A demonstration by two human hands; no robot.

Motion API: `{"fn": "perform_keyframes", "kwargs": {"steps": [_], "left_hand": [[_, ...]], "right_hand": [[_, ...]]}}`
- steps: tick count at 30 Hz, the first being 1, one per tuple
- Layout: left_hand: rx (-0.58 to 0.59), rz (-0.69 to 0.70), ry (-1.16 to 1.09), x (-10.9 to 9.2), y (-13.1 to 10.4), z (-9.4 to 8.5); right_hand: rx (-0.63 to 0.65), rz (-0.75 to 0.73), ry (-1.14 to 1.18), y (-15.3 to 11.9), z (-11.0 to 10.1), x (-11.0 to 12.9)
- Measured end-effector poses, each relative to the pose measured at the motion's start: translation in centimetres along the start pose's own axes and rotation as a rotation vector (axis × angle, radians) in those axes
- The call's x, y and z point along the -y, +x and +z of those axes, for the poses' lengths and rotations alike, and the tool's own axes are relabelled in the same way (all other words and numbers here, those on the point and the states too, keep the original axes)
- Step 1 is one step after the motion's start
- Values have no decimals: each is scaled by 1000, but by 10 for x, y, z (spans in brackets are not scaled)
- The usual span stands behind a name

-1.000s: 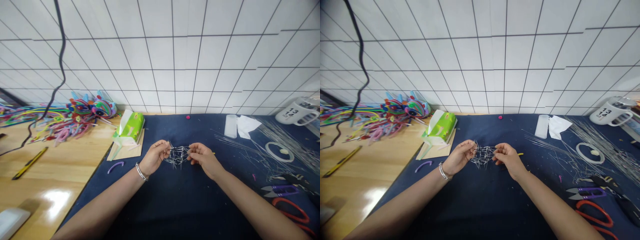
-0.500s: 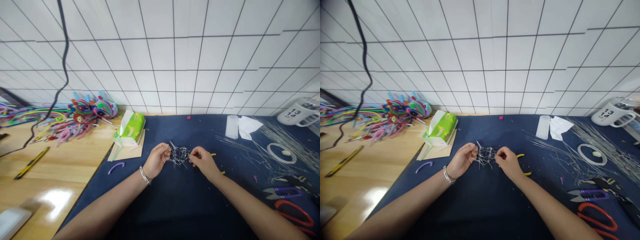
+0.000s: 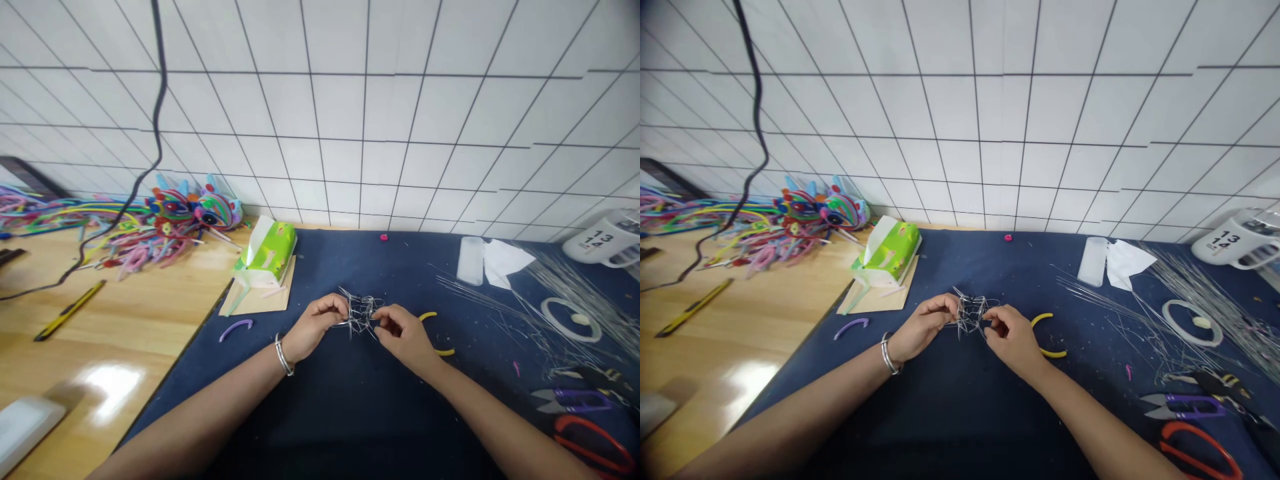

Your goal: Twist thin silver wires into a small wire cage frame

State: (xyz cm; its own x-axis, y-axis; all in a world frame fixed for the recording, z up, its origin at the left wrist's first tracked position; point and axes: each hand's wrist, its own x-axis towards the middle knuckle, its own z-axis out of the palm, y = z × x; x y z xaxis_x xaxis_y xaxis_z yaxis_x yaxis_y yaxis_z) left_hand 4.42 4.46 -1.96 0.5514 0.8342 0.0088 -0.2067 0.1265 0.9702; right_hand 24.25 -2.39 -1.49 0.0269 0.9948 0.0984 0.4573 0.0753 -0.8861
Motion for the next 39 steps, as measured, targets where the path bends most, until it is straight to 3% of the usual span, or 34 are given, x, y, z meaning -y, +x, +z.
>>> {"fn": "perform_keyframes", "kwargs": {"steps": [8,15,23,32,35,39], "left_hand": [[203,140,414,-11,-11,-16],[236,244,676,-13,-15,-13],[288,279,749,-12,-15,-13],[334,297,773,-12,-17,-10],[334,255,696,-13,-17,-10],[236,67,383,-11,-19,-10]], "right_hand": [[11,-72,-127,-2,11,2],[33,-185,-257,-7,16,4],[6,-229,-265,-9,21,1],[-8,-148,-217,-8,21,4],[-7,-134,-192,-8,21,4],[-17,-108,-136,-7,19,6]]}}
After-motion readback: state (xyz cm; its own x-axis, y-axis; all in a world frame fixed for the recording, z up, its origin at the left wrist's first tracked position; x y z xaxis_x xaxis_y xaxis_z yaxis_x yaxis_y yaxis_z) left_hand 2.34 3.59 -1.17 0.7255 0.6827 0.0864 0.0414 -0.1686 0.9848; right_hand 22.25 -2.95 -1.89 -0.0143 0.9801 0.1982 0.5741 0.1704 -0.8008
